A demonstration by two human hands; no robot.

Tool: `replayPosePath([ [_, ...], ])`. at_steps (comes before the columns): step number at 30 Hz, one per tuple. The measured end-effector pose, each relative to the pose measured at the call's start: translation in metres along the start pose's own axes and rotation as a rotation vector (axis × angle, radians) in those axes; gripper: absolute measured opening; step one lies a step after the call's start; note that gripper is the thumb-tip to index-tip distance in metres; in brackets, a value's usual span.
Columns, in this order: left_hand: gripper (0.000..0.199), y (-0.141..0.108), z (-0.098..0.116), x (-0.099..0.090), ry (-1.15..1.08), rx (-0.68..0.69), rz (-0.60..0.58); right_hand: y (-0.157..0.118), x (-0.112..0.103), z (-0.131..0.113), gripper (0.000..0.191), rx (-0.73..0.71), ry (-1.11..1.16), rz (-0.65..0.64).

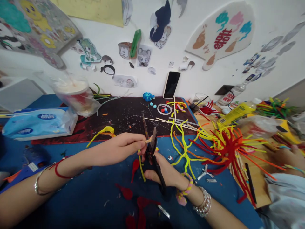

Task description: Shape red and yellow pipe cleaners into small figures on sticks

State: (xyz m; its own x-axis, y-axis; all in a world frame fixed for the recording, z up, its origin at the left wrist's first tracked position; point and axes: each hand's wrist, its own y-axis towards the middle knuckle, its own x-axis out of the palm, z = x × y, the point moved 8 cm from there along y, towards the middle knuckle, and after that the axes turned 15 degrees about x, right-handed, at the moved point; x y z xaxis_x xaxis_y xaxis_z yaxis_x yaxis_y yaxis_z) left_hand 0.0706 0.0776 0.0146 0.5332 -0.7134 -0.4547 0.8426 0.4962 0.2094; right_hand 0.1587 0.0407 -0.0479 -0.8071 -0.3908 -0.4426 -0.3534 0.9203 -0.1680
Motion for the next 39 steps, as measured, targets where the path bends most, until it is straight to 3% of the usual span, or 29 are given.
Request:
replayPosePath([
  [11,0.024,-0.002,0.000,-0.003,0.065,-0.041,0.021,0.002,0.004,0.012,0.041,-0.104,-0.096,0.008],
  [18,0.022,-0.004,0.006,-0.012,0.387,-0.010,0.095,0.003,0.005,0.012,0.033,-0.070,-0.113,0.001],
  [24,0.021,-0.009,0.015,-0.009,0.709,0.064,0.130,0.003,0.006,0.013,0.033,-0.038,-0.139,0.062],
  [31,0.022,-0.013,0.023,-0.011,0.805,0.146,0.147,0.004,0.003,0.015,0.018,0.008,-0.092,0.129],
  [35,0.025,-0.016,0.035,-0.012,0.881,0.197,0.119,0.000,-0.001,0.013,0.027,0.025,-0.039,0.197],
  [39,0.020,-0.018,0.043,-0.006,1.118,0.205,0.056,-0.005,0.000,0.007,0.037,0.008,-0.033,0.217],
])
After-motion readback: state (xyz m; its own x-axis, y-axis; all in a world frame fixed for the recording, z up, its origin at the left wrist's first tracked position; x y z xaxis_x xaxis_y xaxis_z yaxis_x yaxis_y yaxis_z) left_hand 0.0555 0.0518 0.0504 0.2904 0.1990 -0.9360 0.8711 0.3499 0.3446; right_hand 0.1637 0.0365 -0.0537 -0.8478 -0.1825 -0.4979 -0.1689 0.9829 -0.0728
